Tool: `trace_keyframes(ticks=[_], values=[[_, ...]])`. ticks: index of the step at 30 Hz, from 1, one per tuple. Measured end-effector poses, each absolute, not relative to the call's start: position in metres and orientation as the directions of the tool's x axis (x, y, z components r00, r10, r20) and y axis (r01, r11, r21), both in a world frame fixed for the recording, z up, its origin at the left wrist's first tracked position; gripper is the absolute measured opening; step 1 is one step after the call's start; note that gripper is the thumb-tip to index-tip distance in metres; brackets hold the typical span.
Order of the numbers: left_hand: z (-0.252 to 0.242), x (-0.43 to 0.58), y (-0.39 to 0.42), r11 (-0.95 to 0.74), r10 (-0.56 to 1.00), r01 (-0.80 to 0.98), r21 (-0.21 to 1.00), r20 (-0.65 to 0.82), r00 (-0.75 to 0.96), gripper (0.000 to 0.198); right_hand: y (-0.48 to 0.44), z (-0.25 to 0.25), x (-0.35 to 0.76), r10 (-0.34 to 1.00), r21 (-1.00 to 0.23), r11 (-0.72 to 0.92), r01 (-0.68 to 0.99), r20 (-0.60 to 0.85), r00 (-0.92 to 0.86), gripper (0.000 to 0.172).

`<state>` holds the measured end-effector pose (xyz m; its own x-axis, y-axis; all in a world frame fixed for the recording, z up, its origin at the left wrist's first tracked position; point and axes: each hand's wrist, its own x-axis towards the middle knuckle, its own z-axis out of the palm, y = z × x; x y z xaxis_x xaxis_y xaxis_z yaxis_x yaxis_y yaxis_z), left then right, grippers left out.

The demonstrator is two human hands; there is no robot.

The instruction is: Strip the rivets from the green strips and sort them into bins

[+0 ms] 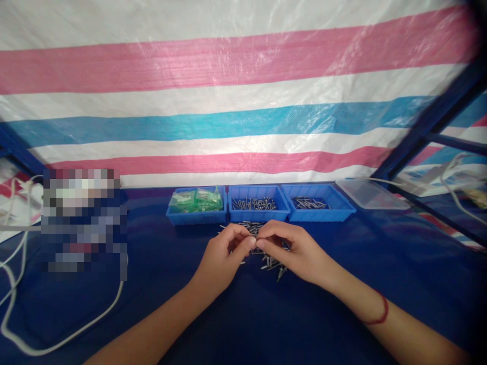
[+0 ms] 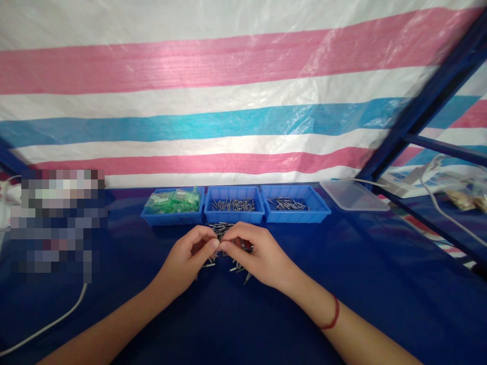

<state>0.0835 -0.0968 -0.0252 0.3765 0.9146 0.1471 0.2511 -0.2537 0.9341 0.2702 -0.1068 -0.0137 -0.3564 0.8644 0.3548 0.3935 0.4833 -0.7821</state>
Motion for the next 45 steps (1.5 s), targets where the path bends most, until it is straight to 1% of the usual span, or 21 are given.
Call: trace_keyframes(ticks=[3,5,10,15,18,21,24,27,31,34,42,44,45], values=[[-0.026,0.084,-0.096,-0.202,0.916,0.198,0.959,0.114,0.384,0.021,-0.107,-0.015,0.270,0.890,-0.806,0.450,0.384,0.371,-0.264,0.019],[-0.025,0.084,-0.096,-0.199,0.916,0.213,0.957,0.104,0.388,0.025,-0.107,-0.016,0.269,0.898,-0.816,0.438,0.378,0.377,-0.227,0.018],[-0.021,0.085,-0.097,-0.224,0.907,0.295,0.929,0.087,0.413,0.025,-0.110,-0.018,0.265,0.898,-0.834,0.440,0.334,0.395,-0.195,0.017],[-0.018,0.085,-0.099,-0.240,0.912,0.274,0.931,0.119,0.393,0.022,-0.112,-0.019,0.261,0.916,-0.873,0.397,0.284,0.357,-0.181,0.017],[-0.020,0.084,-0.098,-0.258,0.884,0.280,0.925,0.109,0.455,0.023,-0.112,-0.019,0.261,0.921,-0.883,0.385,0.269,0.350,-0.170,0.017],[-0.022,0.083,-0.097,-0.291,0.861,0.330,0.898,0.096,0.500,0.026,-0.111,-0.018,0.263,0.919,-0.876,0.393,0.280,0.360,-0.163,0.015],[-0.023,0.083,-0.096,-0.309,0.865,0.356,0.882,0.105,0.491,0.026,-0.112,-0.017,0.264,0.911,-0.862,0.411,0.296,0.374,-0.173,0.011],[-0.023,0.083,-0.095,-0.314,0.891,0.348,0.883,0.148,0.429,0.022,-0.111,-0.017,0.266,0.894,-0.832,0.448,0.328,0.412,-0.178,0.010],[-0.021,0.080,-0.094,-0.370,0.907,0.369,0.852,0.246,0.342,0.018,-0.108,-0.017,0.269,0.850,-0.736,0.526,0.427,0.471,-0.237,0.008],[-0.021,0.079,-0.094,-0.424,0.896,0.407,0.809,0.309,0.318,0.016,-0.106,-0.017,0.271,0.814,-0.683,0.580,0.444,0.500,-0.295,0.008],[-0.020,0.079,-0.096,-0.526,0.847,0.456,0.718,0.392,0.358,0.013,-0.107,-0.017,0.268,0.785,-0.652,0.619,0.438,0.490,-0.380,0.011],[-0.018,0.079,-0.096,-0.543,0.834,0.487,0.684,0.373,0.406,0.014,-0.103,-0.015,0.274,0.787,-0.629,0.617,0.472,0.503,-0.358,0.011],[-0.018,0.078,-0.096,-0.562,0.820,0.510,0.652,0.358,0.447,0.018,-0.100,-0.014,0.280,0.794,-0.611,0.604,0.511,0.517,-0.321,0.011]])
